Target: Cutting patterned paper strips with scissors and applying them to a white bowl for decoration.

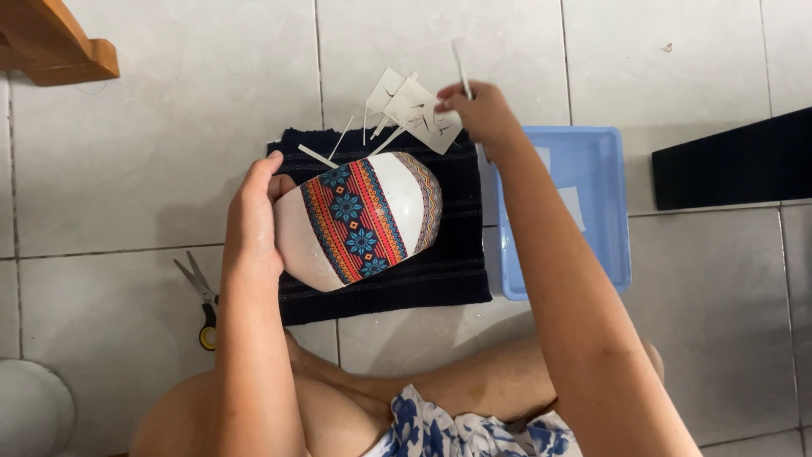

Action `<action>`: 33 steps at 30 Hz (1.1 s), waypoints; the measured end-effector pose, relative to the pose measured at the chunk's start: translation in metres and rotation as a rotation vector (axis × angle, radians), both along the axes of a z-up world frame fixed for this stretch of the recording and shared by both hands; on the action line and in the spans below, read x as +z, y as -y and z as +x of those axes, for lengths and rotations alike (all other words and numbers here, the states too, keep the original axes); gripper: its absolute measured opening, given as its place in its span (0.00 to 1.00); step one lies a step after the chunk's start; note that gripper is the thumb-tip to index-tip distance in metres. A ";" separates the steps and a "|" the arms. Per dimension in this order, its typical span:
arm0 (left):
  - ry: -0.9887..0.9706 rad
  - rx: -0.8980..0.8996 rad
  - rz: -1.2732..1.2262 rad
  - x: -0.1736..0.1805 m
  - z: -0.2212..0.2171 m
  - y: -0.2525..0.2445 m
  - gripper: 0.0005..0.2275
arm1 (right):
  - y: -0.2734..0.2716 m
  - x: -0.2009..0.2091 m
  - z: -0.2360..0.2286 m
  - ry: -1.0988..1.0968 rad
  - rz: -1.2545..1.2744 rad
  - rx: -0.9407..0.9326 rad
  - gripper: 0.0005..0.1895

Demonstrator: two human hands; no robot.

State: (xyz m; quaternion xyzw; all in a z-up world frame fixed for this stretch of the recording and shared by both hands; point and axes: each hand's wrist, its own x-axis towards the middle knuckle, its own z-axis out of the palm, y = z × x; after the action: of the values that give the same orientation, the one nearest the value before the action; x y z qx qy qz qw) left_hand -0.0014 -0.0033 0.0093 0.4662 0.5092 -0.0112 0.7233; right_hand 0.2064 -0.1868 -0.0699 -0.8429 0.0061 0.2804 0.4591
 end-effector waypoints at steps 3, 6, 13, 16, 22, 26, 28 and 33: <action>0.063 -0.055 0.087 -0.034 -0.005 -0.010 0.18 | 0.019 -0.099 0.018 0.103 -0.056 0.020 0.09; 0.081 -0.069 0.085 -0.036 -0.004 -0.011 0.19 | 0.017 -0.092 0.004 0.183 -0.077 -0.024 0.09; 0.082 -0.057 0.093 -0.038 -0.004 -0.011 0.18 | 0.011 -0.083 0.000 0.351 -0.299 0.021 0.07; 0.081 -0.070 0.095 -0.038 -0.005 -0.010 0.19 | 0.007 -0.073 -0.008 0.367 -0.338 -0.028 0.07; 0.064 -0.069 0.123 -0.037 -0.004 -0.009 0.19 | 0.001 -0.074 -0.004 0.400 -0.415 -0.060 0.05; 0.063 -0.089 0.137 -0.037 -0.005 -0.009 0.19 | 0.000 -0.026 -0.025 0.386 -0.450 -0.018 0.24; 0.060 -0.084 0.134 -0.035 -0.005 -0.008 0.19 | 0.001 -0.025 -0.026 0.376 -0.461 0.003 0.27; 0.072 -0.086 0.141 -0.033 -0.005 -0.008 0.20 | 0.013 -0.071 -0.002 0.395 -0.269 0.013 0.16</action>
State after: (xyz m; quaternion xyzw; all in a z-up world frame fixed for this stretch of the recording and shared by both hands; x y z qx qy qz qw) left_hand -0.0061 0.0044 -0.0237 0.5374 0.4621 0.0104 0.7054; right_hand 0.2046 -0.1997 -0.1413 -0.9350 -0.0521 0.1096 0.3333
